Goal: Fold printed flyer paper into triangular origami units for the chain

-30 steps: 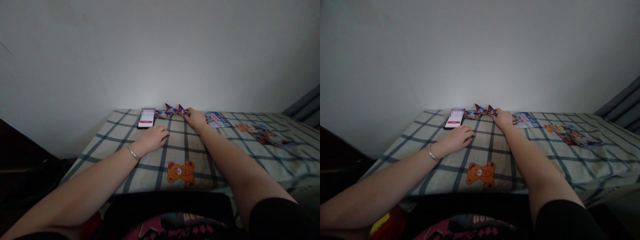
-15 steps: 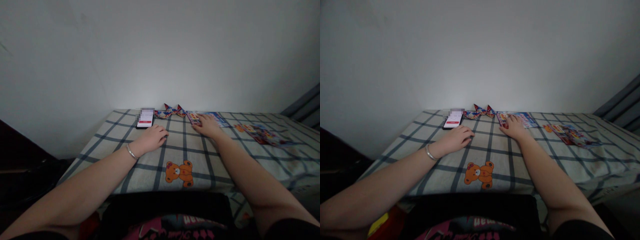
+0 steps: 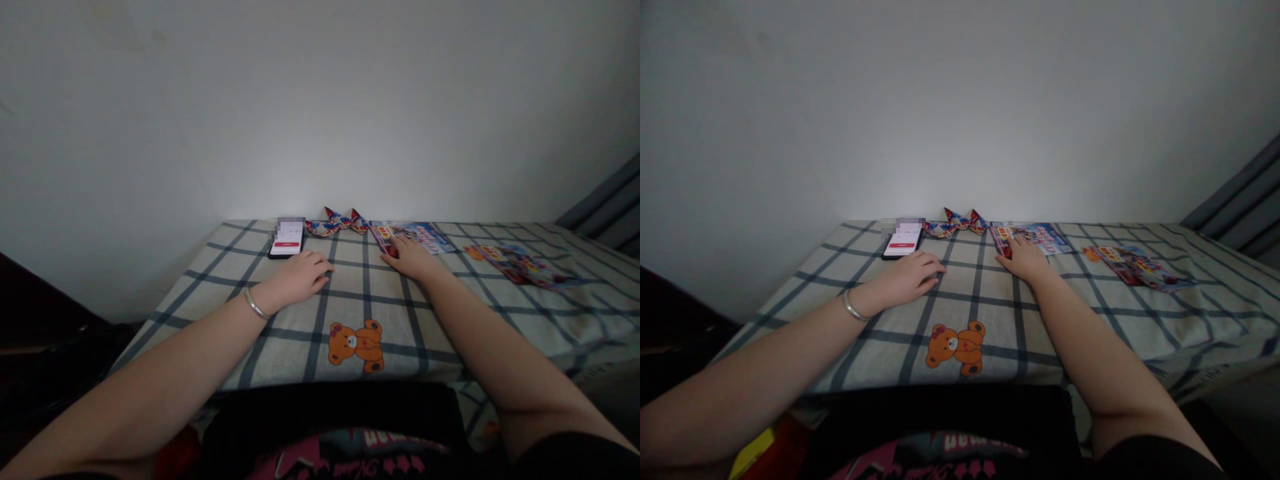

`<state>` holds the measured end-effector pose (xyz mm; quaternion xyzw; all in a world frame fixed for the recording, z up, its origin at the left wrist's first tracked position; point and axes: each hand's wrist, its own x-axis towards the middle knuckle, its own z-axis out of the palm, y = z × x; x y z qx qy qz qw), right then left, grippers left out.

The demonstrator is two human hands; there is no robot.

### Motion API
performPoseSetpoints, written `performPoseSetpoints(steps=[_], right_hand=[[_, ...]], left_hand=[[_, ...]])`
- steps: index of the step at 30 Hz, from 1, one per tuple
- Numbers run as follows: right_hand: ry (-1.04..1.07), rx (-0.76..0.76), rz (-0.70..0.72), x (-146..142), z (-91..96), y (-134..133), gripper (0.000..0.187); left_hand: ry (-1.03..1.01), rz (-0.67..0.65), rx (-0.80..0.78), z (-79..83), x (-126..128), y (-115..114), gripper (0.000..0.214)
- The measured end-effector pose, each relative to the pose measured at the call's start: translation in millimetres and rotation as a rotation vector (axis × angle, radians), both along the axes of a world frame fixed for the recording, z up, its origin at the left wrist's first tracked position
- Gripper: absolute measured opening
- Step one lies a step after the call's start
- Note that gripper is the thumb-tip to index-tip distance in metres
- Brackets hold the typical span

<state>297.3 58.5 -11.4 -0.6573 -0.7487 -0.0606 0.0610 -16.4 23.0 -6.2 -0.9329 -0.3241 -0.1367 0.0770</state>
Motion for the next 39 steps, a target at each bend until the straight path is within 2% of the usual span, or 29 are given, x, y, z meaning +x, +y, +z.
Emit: performPoseSetpoints(steps=[3,6,9,13,20,23,27,31,36,39], right_hand=[[0.011,0.031,-0.028,1.6,5.4,0.4,0.058],[0.016,0.034,-0.117,2.4,12.7,-0.5,0.039],[0.009,0.080,-0.189,1.0,17.8,-3.3,0.038],[0.027,0.142,-0.170,-4.1,18.9,-7.0,0.035],[0.109,0.124,-0.198,-7.9,13.7,-1.7,0.030],[0.168,0.079,-0.137,-0.9,9.9,3.6,0.029],[0.170,0.041,0.090,10.0,8.9,5.8,0.024],[0.093,0.017,0.037,10.1,15.4,-2.0,0.027],[-0.076,0.017,-0.018,-5.5,27.4,-17.9,0.026],[-0.161,0.029,0.054,-17.3,31.7,-25.8,0.028]], left_hand=[[0.003,0.000,0.000,0.1,-0.4,-0.2,0.027],[0.015,0.008,-0.014,1.3,-0.1,-1.2,0.026],[0.019,0.013,-0.018,2.8,0.4,-2.2,0.027],[0.011,0.016,-0.013,3.6,1.0,-2.8,0.027],[0.013,0.006,-0.011,1.1,0.1,-0.5,0.028],[0.015,0.008,-0.021,1.1,-0.1,-0.6,0.028],[0.009,0.011,-0.034,3.2,0.1,-2.2,0.028],[0.011,0.000,-0.029,3.3,-0.8,-1.9,0.028],[0.012,-0.007,-0.021,0.5,-2.0,0.6,0.028],[0.011,-0.011,-0.019,0.9,-1.6,0.3,0.028]])
